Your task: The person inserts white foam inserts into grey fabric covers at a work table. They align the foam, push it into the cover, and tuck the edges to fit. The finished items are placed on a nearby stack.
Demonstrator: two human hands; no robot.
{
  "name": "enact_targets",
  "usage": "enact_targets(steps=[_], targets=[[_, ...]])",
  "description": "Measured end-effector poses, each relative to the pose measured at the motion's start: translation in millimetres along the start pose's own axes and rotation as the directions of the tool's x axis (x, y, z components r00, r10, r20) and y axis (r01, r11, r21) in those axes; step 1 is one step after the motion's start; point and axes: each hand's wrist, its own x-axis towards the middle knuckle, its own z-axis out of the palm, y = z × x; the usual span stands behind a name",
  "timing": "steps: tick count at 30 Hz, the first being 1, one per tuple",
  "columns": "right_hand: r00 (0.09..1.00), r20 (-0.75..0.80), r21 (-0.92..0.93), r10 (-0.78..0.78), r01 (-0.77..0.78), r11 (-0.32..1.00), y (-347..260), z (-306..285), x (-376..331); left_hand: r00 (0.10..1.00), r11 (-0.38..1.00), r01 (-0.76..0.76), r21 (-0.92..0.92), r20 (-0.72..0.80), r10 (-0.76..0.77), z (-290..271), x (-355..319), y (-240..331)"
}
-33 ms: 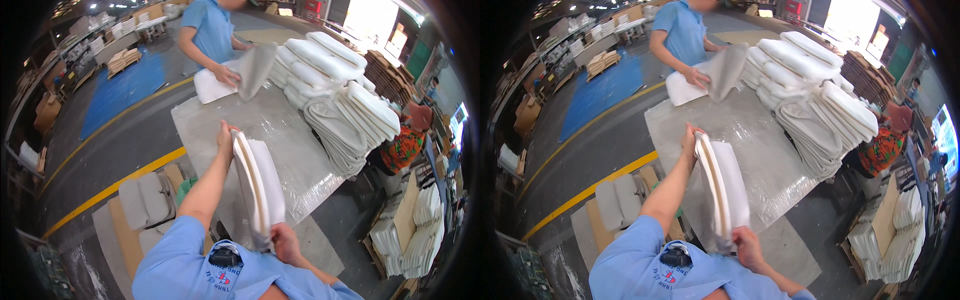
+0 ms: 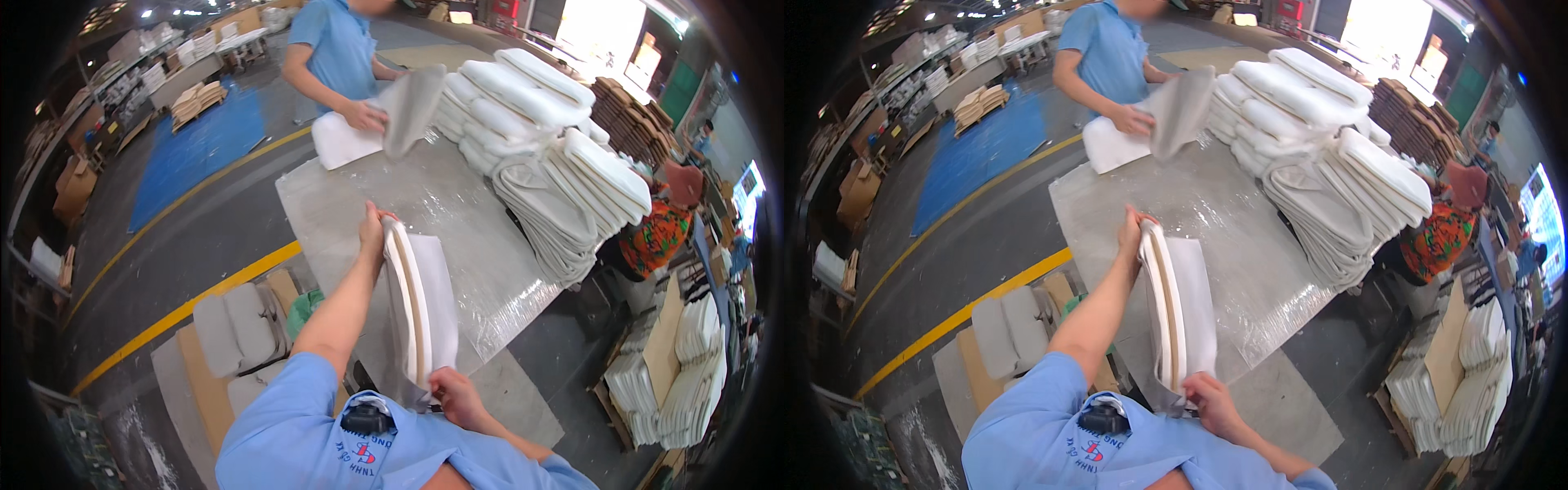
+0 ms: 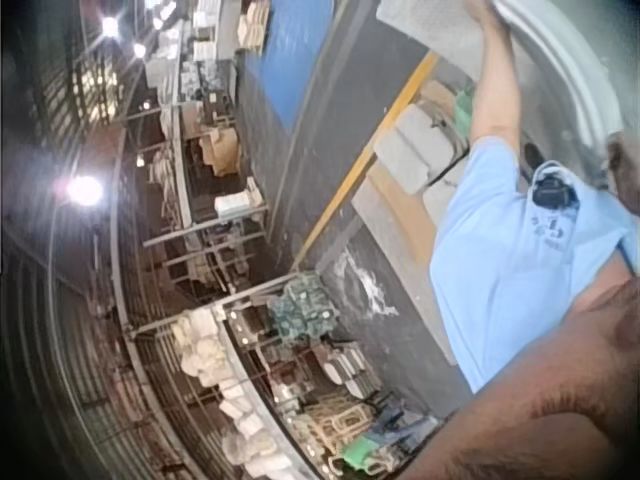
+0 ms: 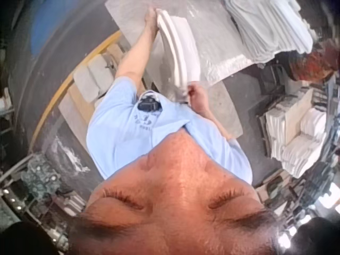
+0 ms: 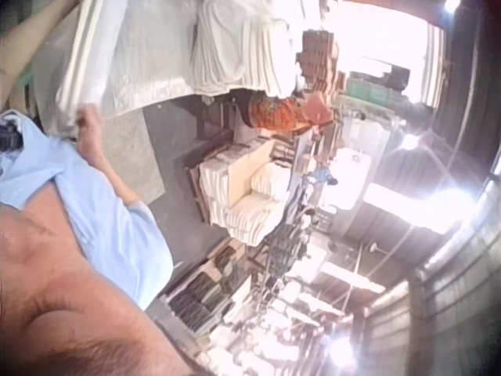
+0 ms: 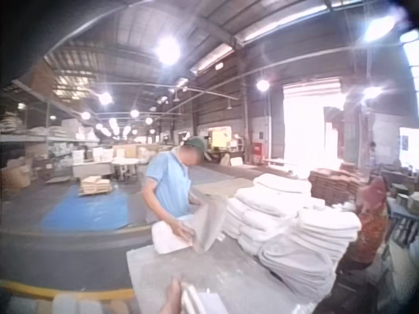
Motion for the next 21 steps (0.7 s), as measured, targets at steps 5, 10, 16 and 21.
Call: enact_targets(steps=[5, 10, 16, 21], targets=[[0.929, 0.194, -0.313, 0.315, -0.245, 0.918, -24.5, -18.3, 25.0, 0.978, 0.997, 0.082, -0.008, 0.194, -0.079, 18.4, -19.7, -43.3], [0.808, 0.390, -0.705, 0.442, -0.047, 0.708, -57.7, -9.5, 66.6, 0.968, 0.984, 0.067, 0.162, 0.230, -0.104, 3.8, -34.4, -26.8], [0.911, 0.391, -0.774, -0.132, 0.404, 0.488, -119.1, 53.8, 185.7, 0.955, 0.957, 0.038, 0.288, 0.270, -0.119, -21.7, -48.2, 1.6], [0.836, 0.335, -0.777, -0.434, 0.506, 0.375, -131.8, 94.7, 269.3, 0.911, 0.967, 0.176, 0.182, 0.342, -0.230, -19.0, -58.2, 19.5]])
